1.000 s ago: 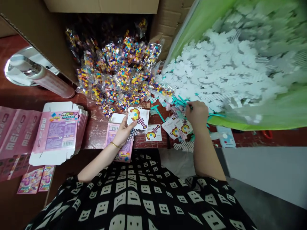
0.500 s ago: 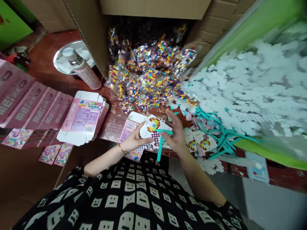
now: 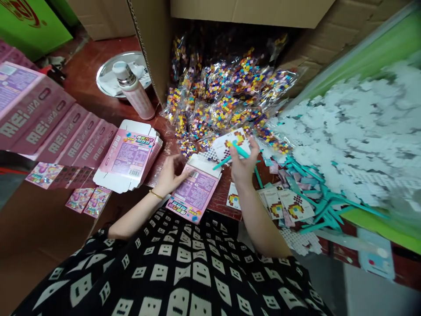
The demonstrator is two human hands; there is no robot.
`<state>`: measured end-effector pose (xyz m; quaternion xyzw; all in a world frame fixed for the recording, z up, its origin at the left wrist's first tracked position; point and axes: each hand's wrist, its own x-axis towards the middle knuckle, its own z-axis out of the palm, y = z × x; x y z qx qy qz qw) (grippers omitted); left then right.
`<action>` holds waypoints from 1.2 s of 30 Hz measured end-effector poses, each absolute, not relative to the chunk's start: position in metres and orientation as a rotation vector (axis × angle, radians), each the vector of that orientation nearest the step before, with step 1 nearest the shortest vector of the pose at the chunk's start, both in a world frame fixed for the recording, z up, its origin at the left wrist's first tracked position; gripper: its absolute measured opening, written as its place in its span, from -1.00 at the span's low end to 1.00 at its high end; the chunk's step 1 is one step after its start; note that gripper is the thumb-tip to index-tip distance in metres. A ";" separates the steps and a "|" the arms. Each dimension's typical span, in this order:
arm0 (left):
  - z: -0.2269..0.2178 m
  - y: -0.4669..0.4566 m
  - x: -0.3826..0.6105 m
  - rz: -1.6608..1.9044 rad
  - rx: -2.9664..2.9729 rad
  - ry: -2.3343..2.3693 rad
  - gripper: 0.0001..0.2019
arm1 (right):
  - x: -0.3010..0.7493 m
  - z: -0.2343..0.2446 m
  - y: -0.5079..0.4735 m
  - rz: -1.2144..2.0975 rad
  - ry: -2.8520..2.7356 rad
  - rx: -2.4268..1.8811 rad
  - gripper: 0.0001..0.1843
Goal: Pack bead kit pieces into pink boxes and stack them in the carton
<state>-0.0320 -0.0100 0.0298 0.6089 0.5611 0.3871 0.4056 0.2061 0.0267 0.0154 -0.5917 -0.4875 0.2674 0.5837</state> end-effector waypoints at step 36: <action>0.016 -0.050 0.003 0.999 1.338 1.076 -0.55 | 0.192 -0.002 -0.102 0.846 -1.230 -1.393 -0.71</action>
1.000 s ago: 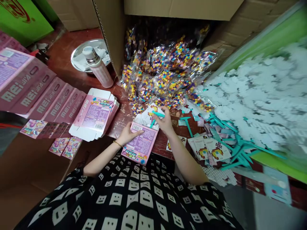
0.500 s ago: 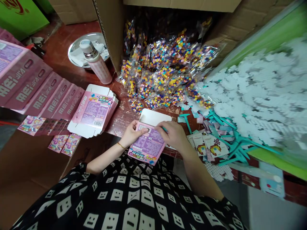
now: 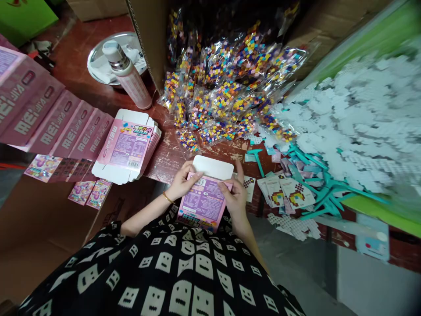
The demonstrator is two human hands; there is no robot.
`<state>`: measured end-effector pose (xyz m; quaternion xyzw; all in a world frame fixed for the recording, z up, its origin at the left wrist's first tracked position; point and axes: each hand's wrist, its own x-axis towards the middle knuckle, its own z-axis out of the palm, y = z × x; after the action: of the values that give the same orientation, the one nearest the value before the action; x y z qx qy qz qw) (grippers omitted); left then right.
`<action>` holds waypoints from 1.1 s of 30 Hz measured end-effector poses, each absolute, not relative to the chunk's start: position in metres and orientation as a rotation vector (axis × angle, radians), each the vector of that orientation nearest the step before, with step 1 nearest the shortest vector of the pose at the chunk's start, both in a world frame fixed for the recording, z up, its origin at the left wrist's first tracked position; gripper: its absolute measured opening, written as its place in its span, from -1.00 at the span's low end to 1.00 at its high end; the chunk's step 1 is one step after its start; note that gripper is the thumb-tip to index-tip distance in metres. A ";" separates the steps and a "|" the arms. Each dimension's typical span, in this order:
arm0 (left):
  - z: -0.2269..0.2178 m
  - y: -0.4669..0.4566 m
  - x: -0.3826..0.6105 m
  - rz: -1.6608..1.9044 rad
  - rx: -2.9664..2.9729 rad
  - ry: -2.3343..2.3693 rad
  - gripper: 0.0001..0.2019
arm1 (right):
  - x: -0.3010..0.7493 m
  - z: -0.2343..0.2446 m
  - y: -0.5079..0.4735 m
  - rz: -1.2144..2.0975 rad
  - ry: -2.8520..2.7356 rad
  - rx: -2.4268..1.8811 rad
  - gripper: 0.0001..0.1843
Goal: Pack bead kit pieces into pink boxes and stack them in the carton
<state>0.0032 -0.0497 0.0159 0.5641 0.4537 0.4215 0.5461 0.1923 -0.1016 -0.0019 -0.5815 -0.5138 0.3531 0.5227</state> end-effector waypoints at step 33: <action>0.044 -0.078 -0.059 0.977 1.003 0.961 -0.52 | 0.226 0.058 -0.073 0.898 -0.978 -1.335 -0.40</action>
<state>-0.0592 -0.0784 0.0435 0.4435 0.4249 0.4317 0.6606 0.2260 -0.0729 0.0580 -0.5731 -0.4198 0.3854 0.5888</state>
